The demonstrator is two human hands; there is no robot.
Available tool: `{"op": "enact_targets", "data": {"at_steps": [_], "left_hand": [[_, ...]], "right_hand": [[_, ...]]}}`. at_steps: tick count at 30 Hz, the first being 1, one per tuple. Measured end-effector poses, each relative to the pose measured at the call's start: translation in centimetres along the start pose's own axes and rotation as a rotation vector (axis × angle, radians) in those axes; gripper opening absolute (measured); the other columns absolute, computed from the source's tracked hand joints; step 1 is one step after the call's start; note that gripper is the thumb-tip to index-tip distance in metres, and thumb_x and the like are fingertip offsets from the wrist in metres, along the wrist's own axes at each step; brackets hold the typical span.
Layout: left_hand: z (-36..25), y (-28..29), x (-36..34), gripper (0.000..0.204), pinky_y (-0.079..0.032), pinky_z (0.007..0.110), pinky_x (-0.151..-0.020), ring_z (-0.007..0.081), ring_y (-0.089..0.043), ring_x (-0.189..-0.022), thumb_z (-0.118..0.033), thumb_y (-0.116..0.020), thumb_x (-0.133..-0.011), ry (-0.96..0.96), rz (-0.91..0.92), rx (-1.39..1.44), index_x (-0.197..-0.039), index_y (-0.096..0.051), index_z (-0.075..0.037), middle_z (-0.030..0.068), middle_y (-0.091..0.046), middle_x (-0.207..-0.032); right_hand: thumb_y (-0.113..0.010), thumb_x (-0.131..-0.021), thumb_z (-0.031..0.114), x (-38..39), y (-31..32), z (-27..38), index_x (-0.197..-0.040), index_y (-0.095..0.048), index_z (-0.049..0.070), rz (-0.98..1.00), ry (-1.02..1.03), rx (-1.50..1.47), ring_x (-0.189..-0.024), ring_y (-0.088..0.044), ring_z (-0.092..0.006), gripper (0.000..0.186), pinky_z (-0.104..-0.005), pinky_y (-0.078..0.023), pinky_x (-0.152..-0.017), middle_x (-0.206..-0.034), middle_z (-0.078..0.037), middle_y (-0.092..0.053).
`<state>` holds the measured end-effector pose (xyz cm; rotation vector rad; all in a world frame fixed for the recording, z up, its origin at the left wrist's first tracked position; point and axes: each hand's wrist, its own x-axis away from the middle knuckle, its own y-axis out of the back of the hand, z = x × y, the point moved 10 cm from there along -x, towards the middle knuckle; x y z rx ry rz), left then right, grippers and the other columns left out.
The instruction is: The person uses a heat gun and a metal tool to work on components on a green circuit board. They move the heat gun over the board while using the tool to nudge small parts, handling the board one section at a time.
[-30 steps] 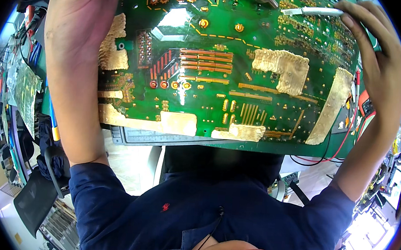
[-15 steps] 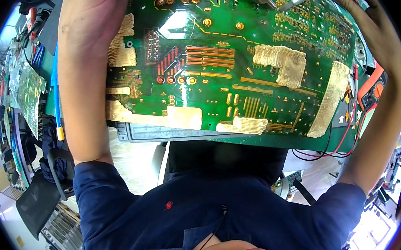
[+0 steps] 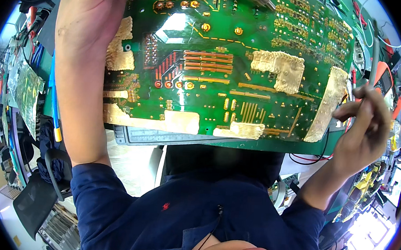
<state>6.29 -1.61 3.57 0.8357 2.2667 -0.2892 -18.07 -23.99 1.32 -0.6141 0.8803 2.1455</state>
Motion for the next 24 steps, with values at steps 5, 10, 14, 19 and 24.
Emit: {"op": "enact_targets", "data": {"at_steps": [5,10,14,19,24], "left_hand": [[-0.3,-0.7,-0.1,0.052,-0.044,0.045,-0.106,0.0312,-0.062,-0.118,-0.034,-0.069,-0.095,-0.034,0.106,0.139,-0.13,-0.052,0.0,0.0152,-0.067,-0.116],[0.1,-0.3,0.0,0.05,-0.047,0.046,-0.104,0.0316,-0.062,-0.119,-0.032,-0.068,-0.096,-0.025,0.079,0.113,-0.131,-0.052,0.0,0.0172,-0.066,-0.118],[0.6,0.2,-0.1,0.051,-0.05,0.045,-0.102,0.0316,-0.063,-0.118,-0.031,-0.067,-0.096,-0.036,0.062,0.084,-0.132,-0.05,0.001,0.0185,-0.066,-0.118],[0.6,0.1,0.1,0.051,-0.05,0.044,-0.101,0.0319,-0.063,-0.118,-0.031,-0.067,-0.096,-0.025,0.061,0.119,-0.132,-0.05,0.001,0.0188,-0.065,-0.119],[0.0,-0.5,0.2,0.052,-0.05,0.046,-0.103,0.0328,-0.062,-0.119,-0.031,-0.068,-0.095,-0.054,-0.03,-0.04,-0.132,-0.051,0.001,0.0181,-0.065,-0.12]], "right_hand": [[-0.069,-0.09,0.017,3.1,-2.9,1.7,-0.119,-0.064,-0.005,0.139,-0.004,-0.005,-0.081,-0.061,-0.0168,0.037,-0.0273,-0.049,-0.066,-0.105,-0.015,-0.064],[-0.069,-0.085,0.057,3.6,-6.4,4.2,-0.125,-0.063,-0.003,0.399,0.328,0.152,-0.082,-0.056,-0.0228,0.073,-0.0338,-0.045,-0.068,-0.098,-0.014,-0.059],[-0.067,-0.082,0.06,3.8,-8.6,5.2,-0.126,-0.065,0.001,0.514,0.375,0.217,-0.08,-0.053,-0.0253,0.074,-0.037,-0.044,-0.071,-0.092,-0.011,-0.054],[-0.067,-0.081,0.059,3.6,-9.2,4.9,-0.124,-0.068,0.005,0.506,0.368,0.296,-0.079,-0.051,-0.0252,0.069,-0.0369,-0.043,-0.069,-0.09,-0.01,-0.051],[-0.067,-0.08,0.059,3.4,-9.0,4.6,-0.12,-0.069,0.004,0.471,0.342,0.288,-0.077,-0.051,-0.0248,0.068,-0.0364,-0.042,-0.067,-0.089,-0.01,-0.051]]}}
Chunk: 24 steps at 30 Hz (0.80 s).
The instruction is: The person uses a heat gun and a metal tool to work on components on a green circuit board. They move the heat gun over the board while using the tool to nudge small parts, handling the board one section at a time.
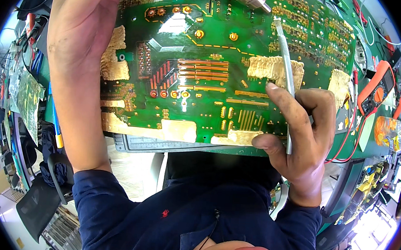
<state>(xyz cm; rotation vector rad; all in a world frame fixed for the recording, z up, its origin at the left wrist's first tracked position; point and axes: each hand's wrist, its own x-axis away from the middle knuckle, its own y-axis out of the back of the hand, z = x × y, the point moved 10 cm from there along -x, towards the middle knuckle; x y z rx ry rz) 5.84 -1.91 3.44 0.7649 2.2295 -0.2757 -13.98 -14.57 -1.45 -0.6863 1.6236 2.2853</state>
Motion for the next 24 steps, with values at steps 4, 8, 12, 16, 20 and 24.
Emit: {"op": "enact_targets", "data": {"at_steps": [4,8,12,16,20,24], "left_hand": [[-0.1,0.1,-0.3,0.051,-0.049,0.047,-0.104,0.0334,-0.062,-0.12,-0.032,-0.069,-0.094,0.01,0.096,0.178,-0.13,-0.053,0.0,0.0168,-0.065,-0.12],[0.5,0.4,-0.2,0.05,-0.049,0.048,-0.104,0.0333,-0.062,-0.12,-0.032,-0.07,-0.093,0.016,0.087,0.132,-0.129,-0.054,-0.001,0.0145,-0.066,-0.118],[0.5,0.6,-0.1,0.049,-0.049,0.047,-0.103,0.0327,-0.063,-0.119,-0.031,-0.072,-0.092,0.014,0.005,0.074,-0.128,-0.055,-0.001,0.0127,-0.067,-0.115],[0.7,0.8,-0.5,0.05,-0.05,0.047,-0.103,0.0322,-0.064,-0.117,-0.031,-0.073,-0.091,0.034,0.062,0.174,-0.128,-0.055,-0.001,0.0123,-0.068,-0.114],[0.4,0.7,-0.5,0.05,-0.05,0.046,-0.102,0.0321,-0.065,-0.116,-0.031,-0.073,-0.091,-0.002,0.104,0.163,-0.127,-0.056,-0.002,0.012,-0.068,-0.114],[0.0,0.2,-0.6,0.05,-0.05,0.046,-0.102,0.0321,-0.065,-0.116,-0.031,-0.074,-0.091,-0.006,0.113,0.203,-0.127,-0.055,-0.002,0.0125,-0.069,-0.113]], "right_hand": [[-0.067,-0.08,0.062,-0.1,-0.2,-0.1,-0.119,-0.068,0.003,-0.015,0.005,-0.04,-0.076,-0.051,-0.0244,0.07,-0.0355,-0.041,-0.066,-0.086,-0.01,-0.052],[-0.068,-0.074,0.068,-0.4,-0.2,0.3,-0.119,-0.068,0.001,-0.021,0.031,-0.075,-0.073,-0.051,-0.0242,0.081,-0.0357,-0.04,-0.064,-0.084,-0.01,-0.054],[-0.069,-0.067,0.072,-0.9,-0.3,0.5,-0.118,-0.068,-0.001,0.003,0.042,-0.136,-0.071,-0.05,-0.0242,0.089,-0.0363,-0.039,-0.061,-0.084,-0.01,-0.054],[-0.067,-0.067,0.073,-0.8,-0.3,0.6,-0.117,-0.068,-0.002,0.027,0.084,-0.1,-0.07,-0.05,-0.0247,0.09,-0.0368,-0.038,-0.059,-0.082,-0.01,-0.053],[-0.065,-0.067,0.073,-1.3,-0.2,0.9,-0.111,-0.07,-0.001,0.04,0.125,-0.059,-0.069,-0.049,-0.0255,0.086,-0.037,-0.038,-0.059,-0.08,-0.01,-0.051],[-0.064,-0.065,0.074,-1.7,0.0,1.3,-0.103,-0.071,0.0,0.042,0.146,-0.052,-0.068,-0.049,-0.026,0.083,-0.0373,-0.039,-0.058,-0.079,-0.01,-0.05]]}}
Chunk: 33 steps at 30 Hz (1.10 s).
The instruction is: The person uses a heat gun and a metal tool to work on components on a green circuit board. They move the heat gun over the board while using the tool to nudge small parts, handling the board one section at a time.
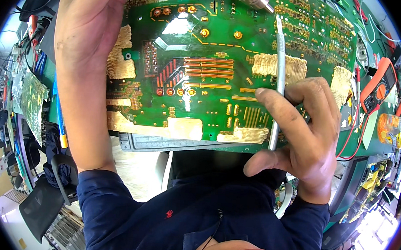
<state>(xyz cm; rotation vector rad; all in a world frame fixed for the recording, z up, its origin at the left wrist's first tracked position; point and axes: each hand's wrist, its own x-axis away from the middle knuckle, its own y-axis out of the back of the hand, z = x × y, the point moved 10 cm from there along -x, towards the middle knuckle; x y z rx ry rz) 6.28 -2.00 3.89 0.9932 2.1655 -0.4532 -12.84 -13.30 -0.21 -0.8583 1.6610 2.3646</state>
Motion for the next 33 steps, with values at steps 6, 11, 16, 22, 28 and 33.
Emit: {"op": "enact_targets", "data": {"at_steps": [6,11,16,22,28,33], "left_hand": [[0.6,0.7,0.3,0.05,-0.052,0.041,-0.098,0.031,-0.065,-0.116,-0.031,-0.073,-0.092,0.02,-0.041,-0.089,-0.128,-0.055,-0.002,0.0167,-0.069,-0.114],[0.2,-0.1,0.4,0.05,-0.053,0.039,-0.096,0.0294,-0.065,-0.115,-0.032,-0.072,-0.092,0.022,-0.091,-0.177,-0.128,-0.054,-0.003,0.0183,-0.069,-0.115],[0.2,0.1,0.3,0.051,-0.052,0.037,-0.096,0.0282,-0.066,-0.113,-0.035,-0.073,-0.092,0.038,-0.087,-0.213,-0.127,-0.055,-0.003,0.0162,-0.069,-0.113],[0.5,0.9,0.2,0.052,-0.048,0.043,-0.102,0.0294,-0.065,-0.115,-0.036,-0.073,-0.092,0.061,-0.012,-0.079,-0.127,-0.055,-0.002,0.0145,-0.068,-0.114],[1.4,5.2,-2.5,0.051,-0.044,0.048,-0.106,0.0319,-0.063,-0.118,-0.035,-0.072,-0.092,0.448,-0.375,-0.18,-0.127,-0.056,-0.001,0.0131,-0.067,-0.116],[0.7,0.6,0.1,0.05,-0.044,0.048,-0.107,0.0328,-0.062,-0.119,-0.033,-0.071,-0.093,0.052,0.059,-0.003,-0.127,-0.056,0.0,0.0127,-0.066,-0.118]], "right_hand": [[-0.062,-0.066,0.076,-0.5,0.2,0.6,-0.096,-0.069,0.0,0.012,0.056,0.032,-0.067,-0.049,-0.0267,0.082,-0.0376,-0.04,-0.056,-0.077,-0.01,-0.048],[-0.059,-0.069,0.076,-0.8,0.3,1.0,-0.091,-0.066,-0.001,-0.004,0.107,0.056,-0.065,-0.048,-0.0273,0.08,-0.0375,-0.039,-0.055,-0.075,-0.011,-0.048],[-0.057,-0.071,0.078,-1.3,0.4,1.4,-0.089,-0.065,-0.001,0.004,0.121,0.087,-0.062,-0.047,-0.027,0.081,-0.0372,-0.038,-0.053,-0.072,-0.01,-0.047],[-0.056,-0.073,0.079,-1.4,0.3,1.4,-0.087,-0.064,-0.001,-0.044,0.172,0.097,-0.06,-0.046,-0.0263,0.081,-0.0364,-0.037,-0.052,-0.07,-0.01,-0.046],[-0.06,-0.076,0.075,-1.8,0.4,1.6,-0.087,-0.064,0.001,-0.04,0.159,0.098,-0.06,-0.047,-0.0255,0.075,-0.0363,-0.037,-0.053,-0.07,-0.008,-0.044],[-0.068,-0.073,0.067,-0.8,-1.1,1.1,-0.086,-0.065,0.003,-0.041,0.126,0.141,-0.062,-0.047,-0.0249,0.065,-0.0365,-0.038,-0.054,-0.071,-0.007,-0.043]]}}
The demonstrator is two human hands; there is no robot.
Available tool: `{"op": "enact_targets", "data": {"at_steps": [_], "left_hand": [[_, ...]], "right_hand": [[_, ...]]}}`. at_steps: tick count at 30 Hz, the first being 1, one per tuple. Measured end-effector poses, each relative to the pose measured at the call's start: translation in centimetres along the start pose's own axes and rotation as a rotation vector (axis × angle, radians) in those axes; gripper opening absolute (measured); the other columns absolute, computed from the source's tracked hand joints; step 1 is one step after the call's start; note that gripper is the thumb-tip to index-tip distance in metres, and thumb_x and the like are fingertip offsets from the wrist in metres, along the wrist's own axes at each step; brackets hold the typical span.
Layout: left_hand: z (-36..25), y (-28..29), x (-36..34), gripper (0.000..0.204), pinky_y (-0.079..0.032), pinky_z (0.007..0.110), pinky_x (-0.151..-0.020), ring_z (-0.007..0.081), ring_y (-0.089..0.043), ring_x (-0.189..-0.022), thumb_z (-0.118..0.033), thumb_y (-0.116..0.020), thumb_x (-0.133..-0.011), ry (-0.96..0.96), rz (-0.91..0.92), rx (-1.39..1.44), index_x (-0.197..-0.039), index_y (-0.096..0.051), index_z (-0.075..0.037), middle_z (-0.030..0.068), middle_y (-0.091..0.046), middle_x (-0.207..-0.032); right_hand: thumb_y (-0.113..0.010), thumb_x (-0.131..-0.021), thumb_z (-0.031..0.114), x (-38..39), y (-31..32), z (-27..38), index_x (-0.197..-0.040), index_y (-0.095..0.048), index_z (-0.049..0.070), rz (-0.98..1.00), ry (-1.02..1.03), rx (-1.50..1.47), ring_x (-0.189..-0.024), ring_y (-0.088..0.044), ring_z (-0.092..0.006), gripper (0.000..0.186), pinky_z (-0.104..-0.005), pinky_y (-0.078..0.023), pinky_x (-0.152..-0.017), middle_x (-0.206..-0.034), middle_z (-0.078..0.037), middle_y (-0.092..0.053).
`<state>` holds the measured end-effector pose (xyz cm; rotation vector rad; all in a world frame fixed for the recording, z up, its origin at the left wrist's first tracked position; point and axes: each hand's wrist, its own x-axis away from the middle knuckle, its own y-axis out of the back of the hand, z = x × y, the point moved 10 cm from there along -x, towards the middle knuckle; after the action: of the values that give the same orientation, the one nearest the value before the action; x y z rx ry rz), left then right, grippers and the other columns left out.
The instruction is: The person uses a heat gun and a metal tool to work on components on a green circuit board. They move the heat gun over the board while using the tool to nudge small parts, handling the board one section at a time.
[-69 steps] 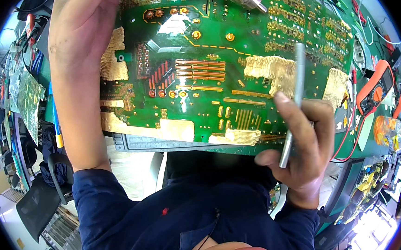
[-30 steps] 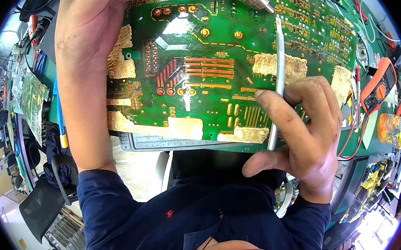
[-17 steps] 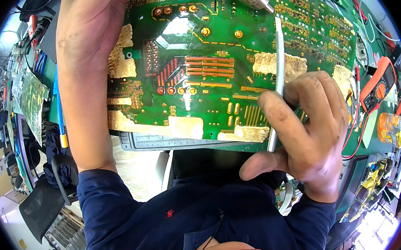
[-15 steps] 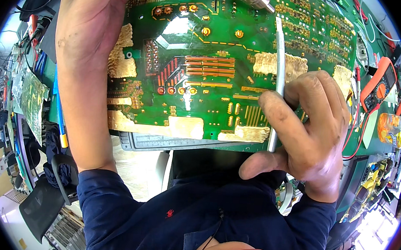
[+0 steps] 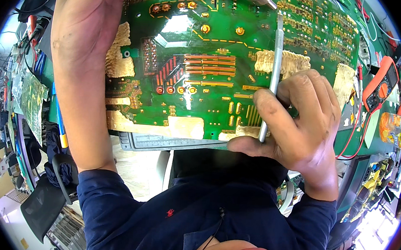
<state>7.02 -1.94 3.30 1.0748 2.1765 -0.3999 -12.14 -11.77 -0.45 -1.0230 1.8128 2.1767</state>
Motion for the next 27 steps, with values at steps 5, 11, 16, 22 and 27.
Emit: {"op": "enact_targets", "data": {"at_steps": [5,11,16,22,27], "left_hand": [[-0.5,-0.4,-0.1,0.049,-0.044,0.048,-0.107,0.0326,-0.063,-0.118,-0.031,-0.072,-0.093,-0.031,-0.031,0.027,-0.126,-0.056,0.0,0.0133,-0.067,-0.116],[0.0,0.1,0.1,0.049,-0.047,0.046,-0.104,0.0312,-0.064,-0.115,-0.031,-0.072,-0.092,-0.002,-0.077,-0.061,-0.127,-0.056,-0.001,0.015,-0.069,-0.114],[-0.4,-0.1,0.0,0.049,-0.048,0.045,-0.102,0.0301,-0.065,-0.114,-0.032,-0.072,-0.093,0.008,-0.072,-0.058,-0.127,-0.056,0.0,0.0148,-0.069,-0.115],[-0.3,0.1,0.0,0.048,-0.049,0.043,-0.101,0.0286,-0.065,-0.113,-0.032,-0.072,-0.093,-0.005,-0.081,-0.07,-0.126,-0.056,-0.001,0.0141,-0.069,-0.112],[-0.1,0.2,0.0,0.047,-0.048,0.043,-0.102,0.0288,-0.065,-0.113,-0.031,-0.073,-0.093,0.013,-0.055,-0.025,-0.126,-0.056,-0.002,0.0145,-0.07,-0.112]], "right_hand": [[-0.072,-0.072,0.062,0.0,0.1,0.0,-0.086,-0.065,0.004,0.008,-0.016,0.003,-0.063,-0.048,-0.0246,0.06,-0.0365,-0.039,-0.056,-0.071,-0.007,-0.044],[-0.075,-0.071,0.059,0.2,-0.1,-0.2,-0.084,-0.065,0.005,0.023,-0.041,0.03,-0.063,-0.048,-0.0238,0.057,-0.0361,-0.039,-0.056,-0.071,-0.006,-0.046],[-0.076,-0.07,0.059,0.2,-0.1,-0.2,-0.084,-0.066,0.005,0.024,-0.033,0.019,-0.063,-0.048,-0.0238,0.057,-0.0362,-0.04,-0.055,-0.071,-0.006,-0.045],[-0.076,-0.071,0.06,-0.3,0.5,-0.5,-0.083,-0.066,0.004,0.01,-0.021,-0.052,-0.062,-0.048,-0.0246,0.058,-0.0366,-0.038,-0.054,-0.07,-0.007,-0.044],[-0.078,-0.071,0.057,-0.6,1.5,-0.8,-0.082,-0.066,0.004,0.011,-0.044,-0.13,-0.062,-0.047,-0.0255,0.055,-0.037,-0.038,-0.054,-0.071,-0.007,-0.044]]}}
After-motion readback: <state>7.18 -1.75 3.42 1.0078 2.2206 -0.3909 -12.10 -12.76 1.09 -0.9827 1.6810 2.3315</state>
